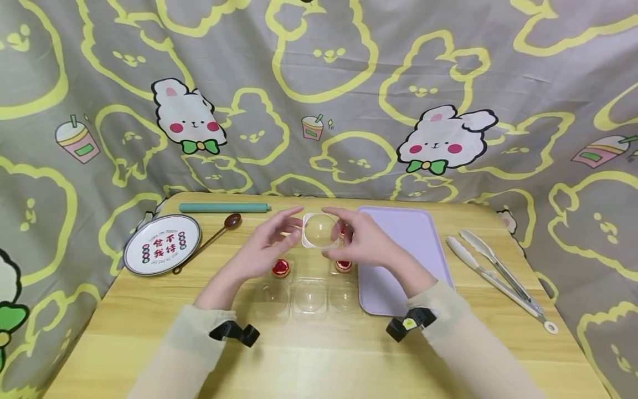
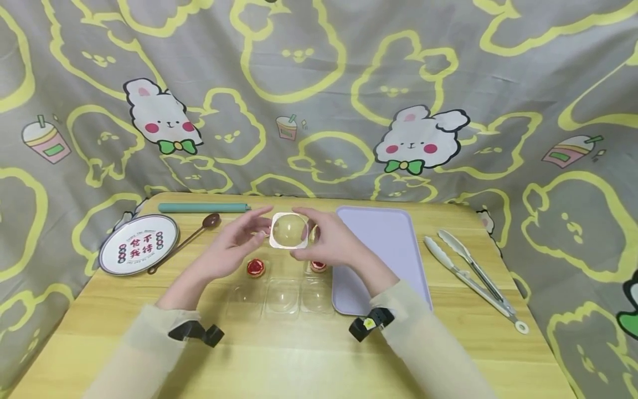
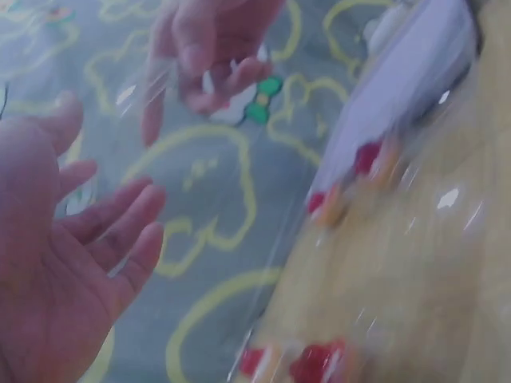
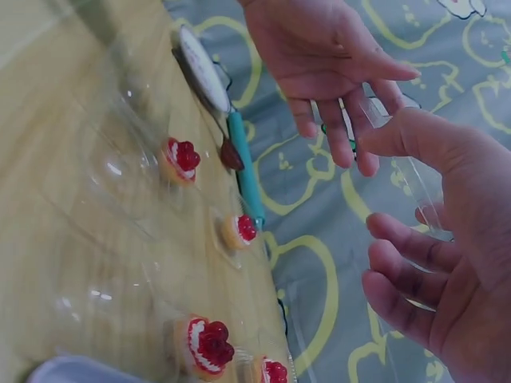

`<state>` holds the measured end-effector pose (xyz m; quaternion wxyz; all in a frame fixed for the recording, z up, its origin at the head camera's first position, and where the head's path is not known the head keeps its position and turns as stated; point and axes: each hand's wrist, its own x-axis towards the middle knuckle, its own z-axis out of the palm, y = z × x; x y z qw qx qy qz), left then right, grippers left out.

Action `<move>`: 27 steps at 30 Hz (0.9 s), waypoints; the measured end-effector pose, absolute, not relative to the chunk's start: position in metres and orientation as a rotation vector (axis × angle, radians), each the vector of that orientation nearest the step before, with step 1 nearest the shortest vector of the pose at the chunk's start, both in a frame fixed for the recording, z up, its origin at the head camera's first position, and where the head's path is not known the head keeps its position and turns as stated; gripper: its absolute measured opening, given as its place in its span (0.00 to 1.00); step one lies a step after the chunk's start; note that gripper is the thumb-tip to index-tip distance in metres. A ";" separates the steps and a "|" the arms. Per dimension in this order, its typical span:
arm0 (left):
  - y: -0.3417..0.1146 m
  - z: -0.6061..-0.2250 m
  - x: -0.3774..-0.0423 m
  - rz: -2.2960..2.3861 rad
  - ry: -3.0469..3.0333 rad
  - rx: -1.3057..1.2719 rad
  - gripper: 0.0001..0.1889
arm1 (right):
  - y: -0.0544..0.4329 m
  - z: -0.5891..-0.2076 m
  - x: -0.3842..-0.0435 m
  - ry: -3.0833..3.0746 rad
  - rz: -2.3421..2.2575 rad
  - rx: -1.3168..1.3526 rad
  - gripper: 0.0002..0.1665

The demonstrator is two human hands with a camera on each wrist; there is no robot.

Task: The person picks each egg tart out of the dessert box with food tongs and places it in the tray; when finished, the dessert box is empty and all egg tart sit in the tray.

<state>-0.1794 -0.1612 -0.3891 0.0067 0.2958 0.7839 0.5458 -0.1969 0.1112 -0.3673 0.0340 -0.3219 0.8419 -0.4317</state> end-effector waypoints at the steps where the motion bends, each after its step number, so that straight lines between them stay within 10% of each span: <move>1: -0.156 -0.389 -0.176 1.693 2.454 0.945 0.30 | 0.114 -0.368 -0.194 2.578 -1.344 -0.995 0.51; 27: -0.117 -0.404 -0.155 1.794 2.283 0.938 0.39 | 0.159 -0.401 -0.156 2.002 -1.851 -1.054 0.49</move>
